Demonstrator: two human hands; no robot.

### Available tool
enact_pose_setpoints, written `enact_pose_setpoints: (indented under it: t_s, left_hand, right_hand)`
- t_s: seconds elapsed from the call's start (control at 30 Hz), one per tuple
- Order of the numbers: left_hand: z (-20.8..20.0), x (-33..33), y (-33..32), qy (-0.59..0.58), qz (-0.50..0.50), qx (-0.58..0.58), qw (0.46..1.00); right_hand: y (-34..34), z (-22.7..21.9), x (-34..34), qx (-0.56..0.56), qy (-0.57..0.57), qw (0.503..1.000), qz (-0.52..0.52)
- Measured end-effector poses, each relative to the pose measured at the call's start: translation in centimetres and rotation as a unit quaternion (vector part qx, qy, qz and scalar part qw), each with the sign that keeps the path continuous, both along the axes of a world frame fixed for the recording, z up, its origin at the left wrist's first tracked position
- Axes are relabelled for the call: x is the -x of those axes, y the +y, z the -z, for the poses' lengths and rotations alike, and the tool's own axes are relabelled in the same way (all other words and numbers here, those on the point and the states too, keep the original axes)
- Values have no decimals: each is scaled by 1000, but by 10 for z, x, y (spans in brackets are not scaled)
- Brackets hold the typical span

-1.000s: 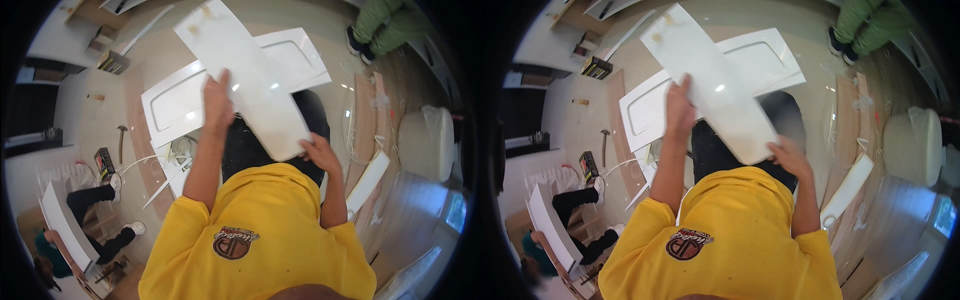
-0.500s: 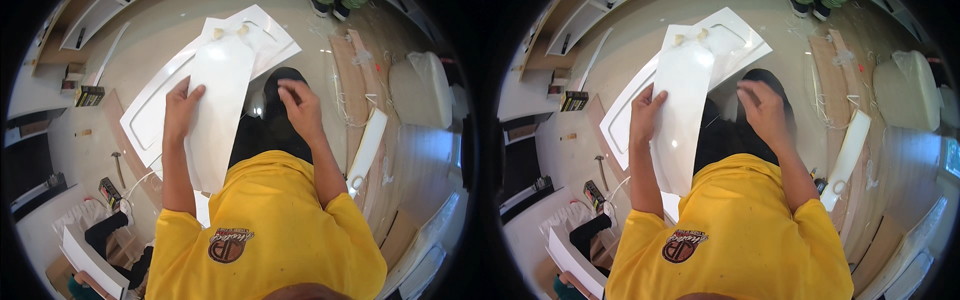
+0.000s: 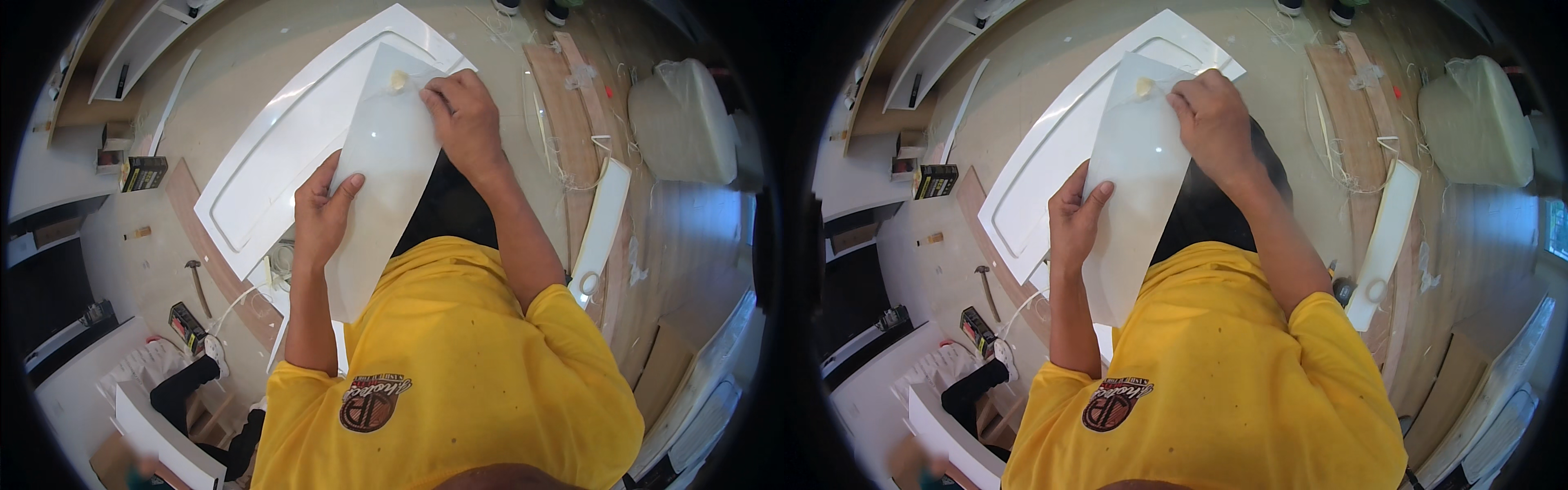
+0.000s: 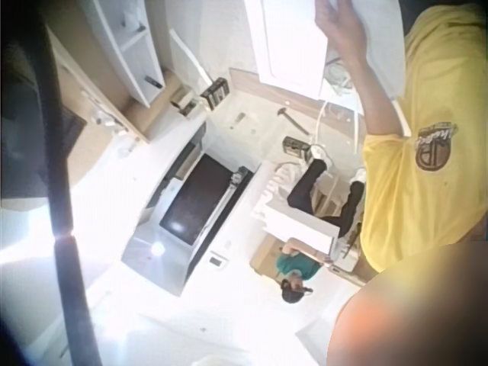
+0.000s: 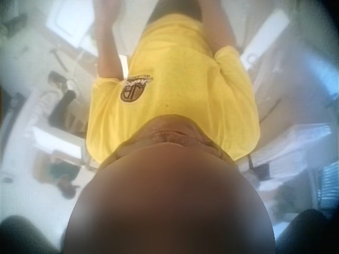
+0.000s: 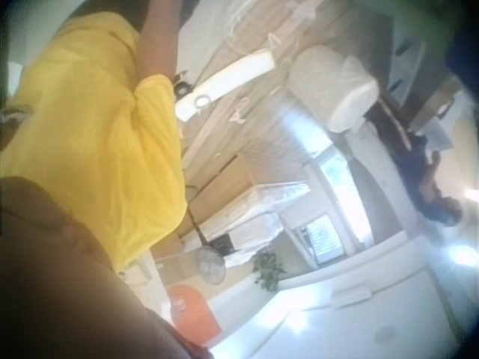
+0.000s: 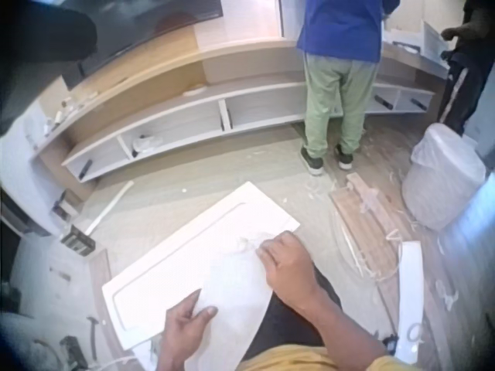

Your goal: The person sits on the floor and uses a utility knife to trim excess material from the edges of white cabinet doors. They handle multiple doors, aligning them and carefully cutting along the contours to remove overhangs.

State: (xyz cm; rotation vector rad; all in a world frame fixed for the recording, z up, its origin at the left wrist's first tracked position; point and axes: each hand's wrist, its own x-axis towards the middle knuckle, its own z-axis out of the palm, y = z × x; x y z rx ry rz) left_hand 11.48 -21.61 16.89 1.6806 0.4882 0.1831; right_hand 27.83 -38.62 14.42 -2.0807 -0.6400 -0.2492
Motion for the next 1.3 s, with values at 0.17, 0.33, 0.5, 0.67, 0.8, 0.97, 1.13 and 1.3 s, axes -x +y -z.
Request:
enact_pose_setpoints:
  t_s: [0.17,0.33,0.5,0.67,0.8,0.97,1.13,1.3]
  left_hand:
    - [-6,-3,8,4,14,40,999]
    - [-32,-25,29,145,25,150,978]
    - [-20,-47,35,211,132,-30,968]
    - [-15,-62,106,103,-82,-129,983]
    - [-52,-54,267,-61,-266,-119,955]
    - [-61,23,405,-234,-421,22,876]
    - [-51,78,410,-190,-434,56,879]
    - [-40,84,384,-195,-448,126,863]
  right_hand:
    - [11,-3,48,-78,-86,982,-147]
    - [17,7,101,-162,141,941,-263]
    - [22,-5,105,-106,190,925,-310]
    - [-7,-25,114,-193,360,852,-329]
    - [-95,20,112,1,278,909,-310]
    - [-313,145,12,-21,299,917,262]
    - [-505,251,51,521,310,766,214]
    - [-450,271,84,499,266,808,163]
